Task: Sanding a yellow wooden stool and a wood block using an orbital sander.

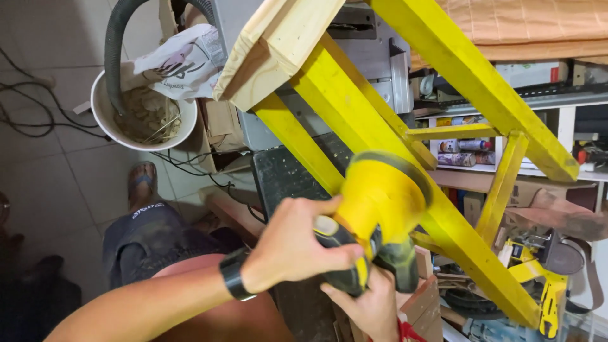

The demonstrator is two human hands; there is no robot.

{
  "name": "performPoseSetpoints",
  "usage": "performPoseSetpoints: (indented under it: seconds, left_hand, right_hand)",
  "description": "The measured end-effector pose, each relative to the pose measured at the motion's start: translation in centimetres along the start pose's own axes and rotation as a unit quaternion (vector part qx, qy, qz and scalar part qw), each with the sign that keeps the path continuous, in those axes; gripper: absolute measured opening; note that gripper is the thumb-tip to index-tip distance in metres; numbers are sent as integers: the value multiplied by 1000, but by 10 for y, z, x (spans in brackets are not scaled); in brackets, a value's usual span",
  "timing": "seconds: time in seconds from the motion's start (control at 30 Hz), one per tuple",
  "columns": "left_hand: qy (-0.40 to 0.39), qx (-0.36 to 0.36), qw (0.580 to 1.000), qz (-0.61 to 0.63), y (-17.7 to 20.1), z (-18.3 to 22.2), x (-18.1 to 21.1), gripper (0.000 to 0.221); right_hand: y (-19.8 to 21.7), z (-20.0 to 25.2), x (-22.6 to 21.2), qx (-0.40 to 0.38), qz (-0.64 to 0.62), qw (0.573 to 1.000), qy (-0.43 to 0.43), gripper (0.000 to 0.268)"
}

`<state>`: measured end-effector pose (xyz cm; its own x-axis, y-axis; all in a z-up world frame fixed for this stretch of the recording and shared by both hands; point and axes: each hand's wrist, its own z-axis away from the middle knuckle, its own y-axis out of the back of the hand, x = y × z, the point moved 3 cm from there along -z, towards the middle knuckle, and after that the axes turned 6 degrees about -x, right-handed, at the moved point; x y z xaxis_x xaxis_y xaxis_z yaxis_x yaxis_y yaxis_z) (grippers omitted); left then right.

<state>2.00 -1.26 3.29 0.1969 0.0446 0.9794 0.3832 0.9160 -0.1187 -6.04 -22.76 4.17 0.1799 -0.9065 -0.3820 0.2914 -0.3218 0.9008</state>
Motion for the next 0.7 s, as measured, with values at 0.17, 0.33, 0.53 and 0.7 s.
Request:
performPoseSetpoints:
  seconds: [0.17, 0.33, 0.53, 0.7]
  left_hand:
    - [23, -77, 997, 2, -26, -5, 6, 31]
    - [11, -106, 994, -14, -35, 0, 12, 42]
    - [-27, -72, 997, -1, -9, 6, 21, 36]
    - [-60, -33, 997, -20, 15, 1, 18, 74]
  right_hand:
    - [-6, 44, 50, 65, 34, 991, -116, 46]
    - [-4, 42, 27, 174, 132, 972, -86, 51]
    - [3, 36, 14, 221, 161, 950, -150, 68]
    - [15, 4, -14, 243, 98, 942, -208, 81]
